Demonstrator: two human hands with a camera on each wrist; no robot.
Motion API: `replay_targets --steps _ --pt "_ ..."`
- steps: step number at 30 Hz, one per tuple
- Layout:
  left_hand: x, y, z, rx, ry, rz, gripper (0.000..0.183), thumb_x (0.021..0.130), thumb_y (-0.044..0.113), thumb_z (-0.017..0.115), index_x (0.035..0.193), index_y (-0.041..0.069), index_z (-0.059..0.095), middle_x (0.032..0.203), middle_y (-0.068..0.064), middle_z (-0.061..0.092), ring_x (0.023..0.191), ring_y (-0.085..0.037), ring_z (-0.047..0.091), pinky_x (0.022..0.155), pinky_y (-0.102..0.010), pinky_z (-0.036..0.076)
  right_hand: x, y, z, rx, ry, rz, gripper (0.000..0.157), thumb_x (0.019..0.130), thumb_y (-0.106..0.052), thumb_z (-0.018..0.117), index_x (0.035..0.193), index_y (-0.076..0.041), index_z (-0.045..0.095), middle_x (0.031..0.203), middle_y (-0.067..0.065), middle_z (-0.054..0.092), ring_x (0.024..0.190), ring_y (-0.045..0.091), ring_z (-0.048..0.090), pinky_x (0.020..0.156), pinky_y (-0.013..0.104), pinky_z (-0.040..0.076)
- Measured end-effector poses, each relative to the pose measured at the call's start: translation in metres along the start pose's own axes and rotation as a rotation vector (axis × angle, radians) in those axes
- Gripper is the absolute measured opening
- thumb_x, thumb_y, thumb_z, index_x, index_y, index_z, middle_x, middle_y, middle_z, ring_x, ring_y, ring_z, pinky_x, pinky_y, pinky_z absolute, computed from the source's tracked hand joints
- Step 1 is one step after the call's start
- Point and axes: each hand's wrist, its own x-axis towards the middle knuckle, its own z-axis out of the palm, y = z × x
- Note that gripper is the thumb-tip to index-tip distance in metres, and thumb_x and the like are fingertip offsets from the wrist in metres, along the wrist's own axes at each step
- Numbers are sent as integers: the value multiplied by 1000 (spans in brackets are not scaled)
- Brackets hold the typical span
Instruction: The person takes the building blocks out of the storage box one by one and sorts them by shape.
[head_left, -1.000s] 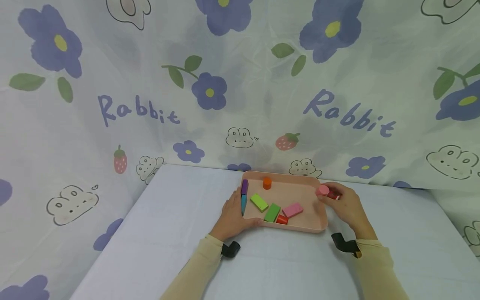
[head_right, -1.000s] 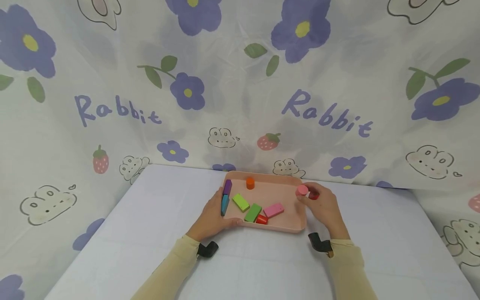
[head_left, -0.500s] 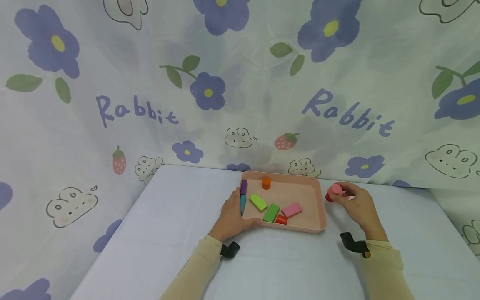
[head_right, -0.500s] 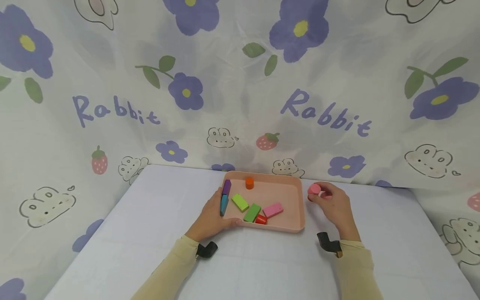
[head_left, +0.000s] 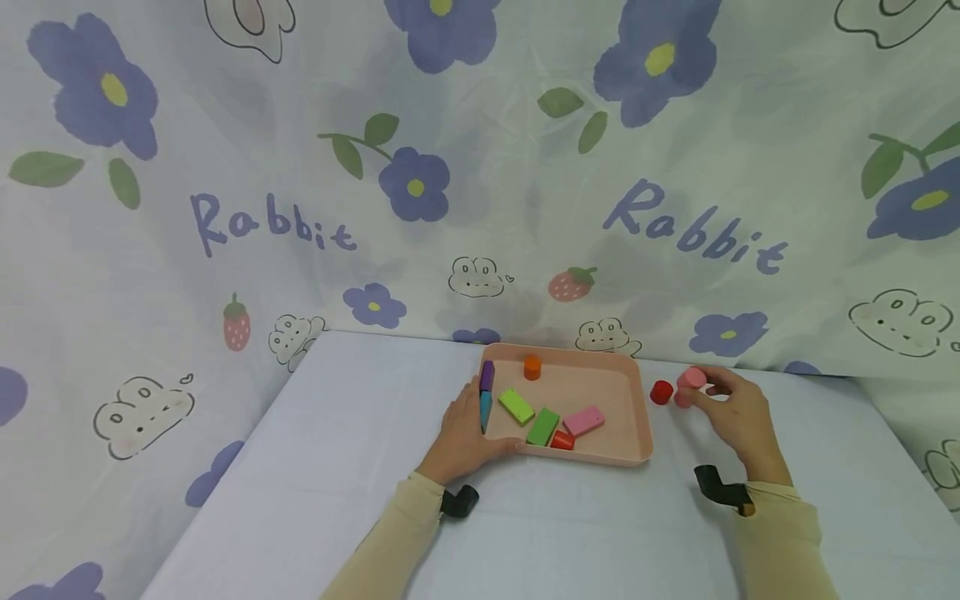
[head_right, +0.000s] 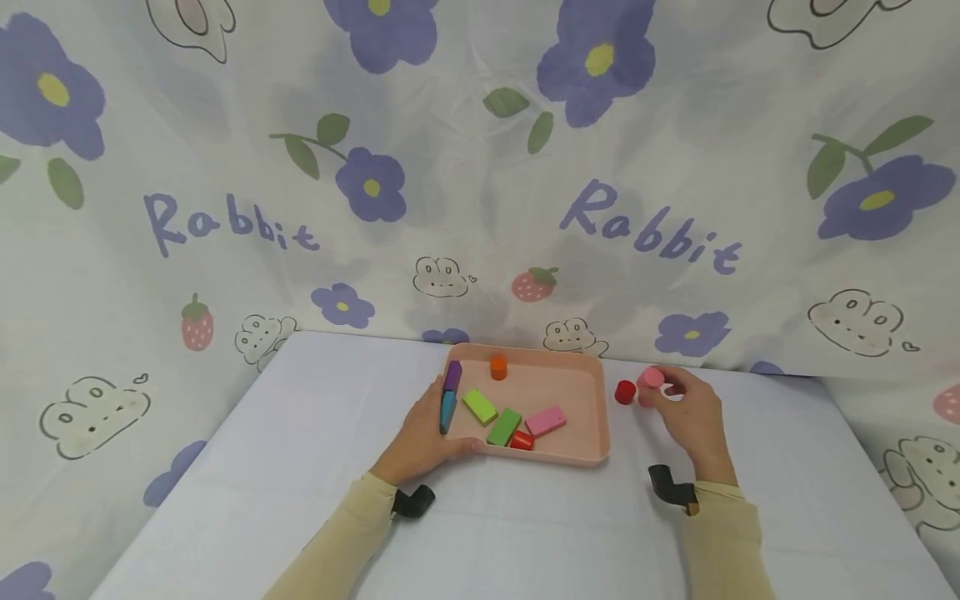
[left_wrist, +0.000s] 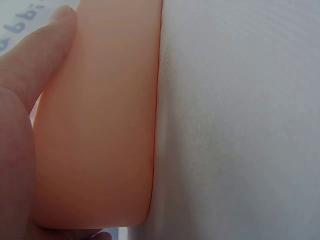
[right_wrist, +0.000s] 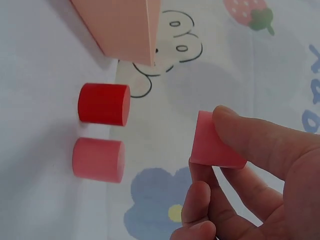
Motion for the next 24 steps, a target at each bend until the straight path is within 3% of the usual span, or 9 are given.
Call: replay_targets --steps 6,14,24 --pt "-1 0 0 0 0 -10 129 74 65 78 161 4 6 167 -17 14 152 -35 14 122 -57 11 -1 6 -5 11 24 -2 55 97 -27 67 142 1 54 125 27 59 110 39 51 71 36 46" --pt "-1 0 0 0 -2 -16 129 74 65 78 161 4 5 167 -17 14 152 -36 14 122 -57 11 2 13 -3 -14 44 71 59 96 -30 69 143 2 51 128 29 57 111 41 49 65 29 47" --pt "-1 2 -1 -3 -3 -14 130 74 65 79 161 4 5 167 -16 14 153 -35 14 122 -56 10 9 27 -3 -46 40 155 59 98 -26 64 146 4 47 130 31 52 115 45 46 69 38 47"
